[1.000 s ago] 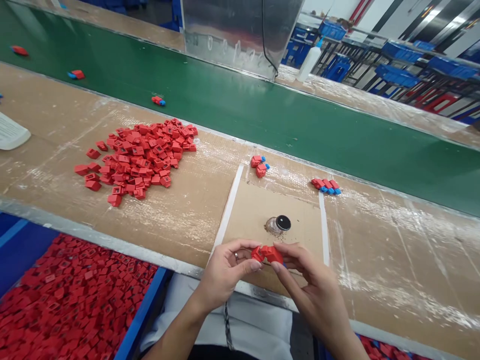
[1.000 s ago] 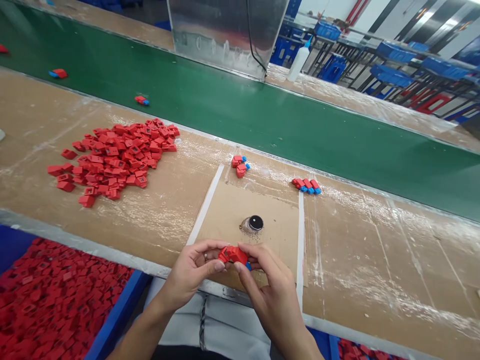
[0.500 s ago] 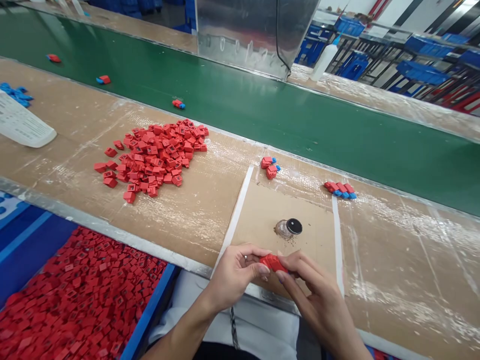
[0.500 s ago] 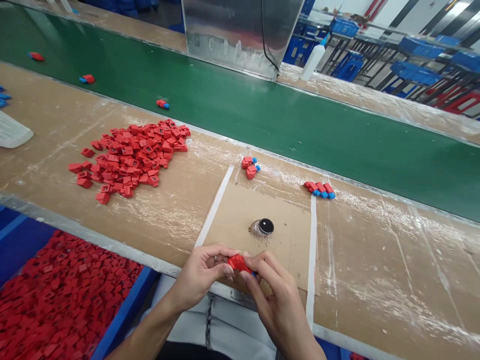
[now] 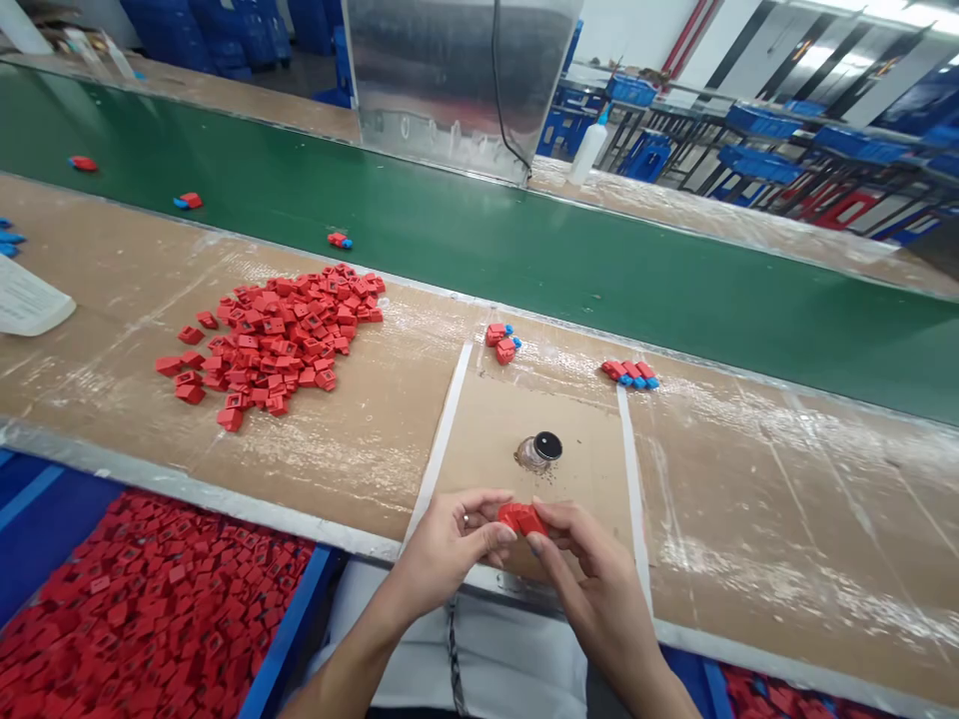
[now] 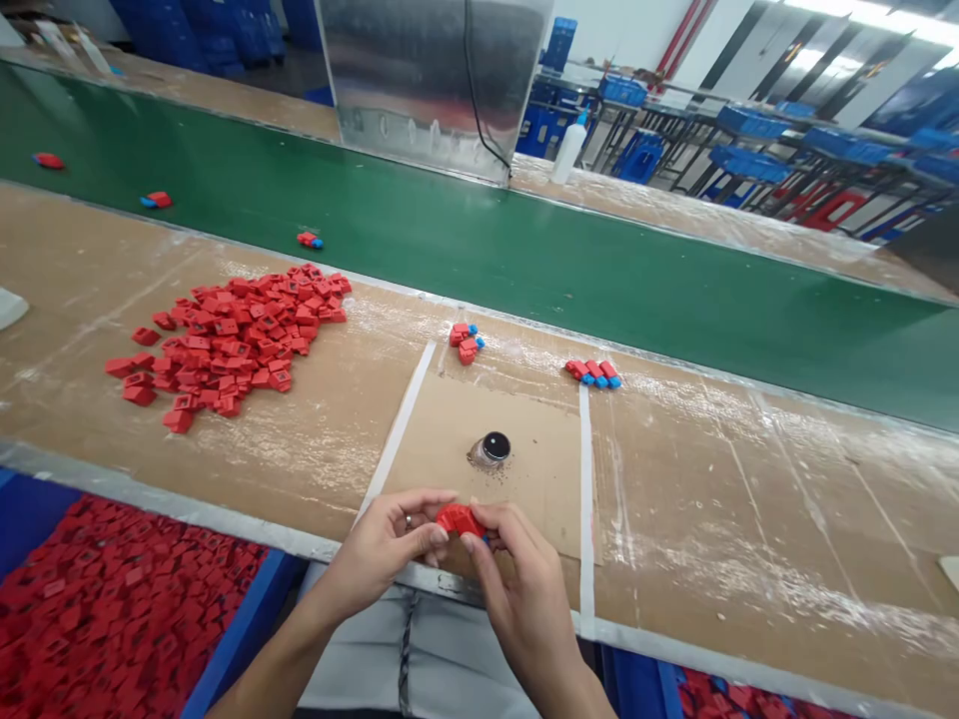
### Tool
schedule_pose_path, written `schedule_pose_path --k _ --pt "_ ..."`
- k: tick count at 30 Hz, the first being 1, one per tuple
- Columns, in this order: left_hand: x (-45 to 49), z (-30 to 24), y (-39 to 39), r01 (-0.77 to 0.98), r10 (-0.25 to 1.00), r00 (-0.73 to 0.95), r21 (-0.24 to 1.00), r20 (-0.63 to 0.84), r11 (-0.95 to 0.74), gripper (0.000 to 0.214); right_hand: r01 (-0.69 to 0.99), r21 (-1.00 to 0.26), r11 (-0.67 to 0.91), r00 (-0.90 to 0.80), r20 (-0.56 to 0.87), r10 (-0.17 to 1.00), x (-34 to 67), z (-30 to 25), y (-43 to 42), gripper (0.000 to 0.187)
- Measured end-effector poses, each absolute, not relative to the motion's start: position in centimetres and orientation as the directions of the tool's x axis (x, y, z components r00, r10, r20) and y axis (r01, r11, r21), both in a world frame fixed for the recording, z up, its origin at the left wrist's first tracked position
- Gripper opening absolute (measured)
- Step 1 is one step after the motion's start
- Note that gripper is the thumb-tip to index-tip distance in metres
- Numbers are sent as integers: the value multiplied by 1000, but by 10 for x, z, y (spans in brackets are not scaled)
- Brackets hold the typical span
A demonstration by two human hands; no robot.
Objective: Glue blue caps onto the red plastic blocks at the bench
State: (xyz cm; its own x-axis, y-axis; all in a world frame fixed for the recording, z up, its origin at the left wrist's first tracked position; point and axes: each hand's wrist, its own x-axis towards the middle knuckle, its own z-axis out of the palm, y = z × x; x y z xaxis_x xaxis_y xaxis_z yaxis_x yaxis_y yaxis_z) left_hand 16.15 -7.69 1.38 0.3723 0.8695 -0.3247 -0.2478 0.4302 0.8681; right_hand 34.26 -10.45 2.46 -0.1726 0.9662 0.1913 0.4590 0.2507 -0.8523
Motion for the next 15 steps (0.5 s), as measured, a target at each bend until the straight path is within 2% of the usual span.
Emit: schedule_pose_path --k 3,7,15 --pt "159 14 -77 -133 837 456 907 -302 399 24 450 -852 269 -189 203 961 340 28 -105 9" --pt "156 15 -76 -28 807 511 932 -296 360 19 449 -835 318 -246 227 942 338 29 -105 13" --pt "155 10 -73 -3 791 537 937 -293 349 20 496 -778 387 -284 276 918 339 25 -103 19"
